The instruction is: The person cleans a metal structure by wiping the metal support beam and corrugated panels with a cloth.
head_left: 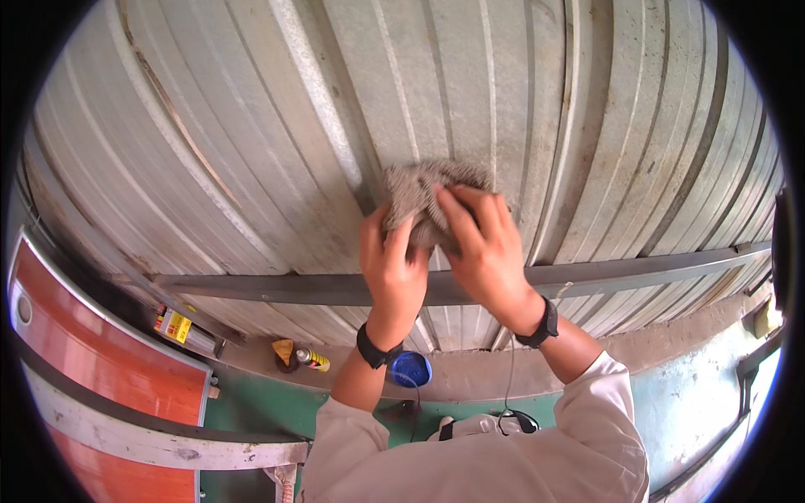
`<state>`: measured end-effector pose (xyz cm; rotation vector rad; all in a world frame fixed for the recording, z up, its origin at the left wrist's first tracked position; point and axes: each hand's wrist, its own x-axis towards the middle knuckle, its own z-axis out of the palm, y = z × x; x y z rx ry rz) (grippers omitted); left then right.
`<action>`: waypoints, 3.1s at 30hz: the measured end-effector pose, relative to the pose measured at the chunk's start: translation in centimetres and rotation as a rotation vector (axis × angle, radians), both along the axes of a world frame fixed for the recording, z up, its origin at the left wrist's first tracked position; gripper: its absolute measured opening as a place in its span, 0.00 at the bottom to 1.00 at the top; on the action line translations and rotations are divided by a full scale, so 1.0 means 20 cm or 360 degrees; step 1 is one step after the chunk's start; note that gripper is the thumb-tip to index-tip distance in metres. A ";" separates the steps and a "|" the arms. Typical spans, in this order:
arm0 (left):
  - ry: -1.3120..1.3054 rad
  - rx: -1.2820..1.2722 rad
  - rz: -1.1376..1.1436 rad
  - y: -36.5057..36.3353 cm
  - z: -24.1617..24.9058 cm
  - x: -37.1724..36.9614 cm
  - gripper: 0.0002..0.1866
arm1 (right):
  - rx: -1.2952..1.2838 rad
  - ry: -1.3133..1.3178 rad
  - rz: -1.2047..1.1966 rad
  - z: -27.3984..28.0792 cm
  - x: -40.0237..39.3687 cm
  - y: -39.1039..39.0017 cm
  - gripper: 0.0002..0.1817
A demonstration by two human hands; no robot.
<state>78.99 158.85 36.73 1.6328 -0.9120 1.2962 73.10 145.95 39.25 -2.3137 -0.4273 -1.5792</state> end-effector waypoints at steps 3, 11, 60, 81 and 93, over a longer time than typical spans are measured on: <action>0.0035 0.0021 -0.0221 -0.13 0.07 -0.02 0.30 | 0.0076 -0.0045 -0.0139 0.05 -0.08 -0.10 0.33; 0.0118 0.0481 -0.0453 -0.36 -0.07 -0.20 0.28 | 0.0187 0.0223 -0.0371 -0.21 -0.33 -0.37 0.38; 0.0561 0.0487 -0.0129 0.24 -0.08 -0.07 0.24 | 0.0036 0.0612 0.0292 -0.10 -0.06 0.04 0.40; 0.0476 0.0677 -0.0433 -0.51 -0.42 -0.37 0.28 | 0.0185 0.1199 -0.0216 -0.23 -0.56 -0.51 0.28; 0.0650 0.0657 -0.0598 -0.34 -0.42 -0.33 0.18 | 0.0433 0.1245 -0.0251 -0.33 -0.49 -0.41 0.33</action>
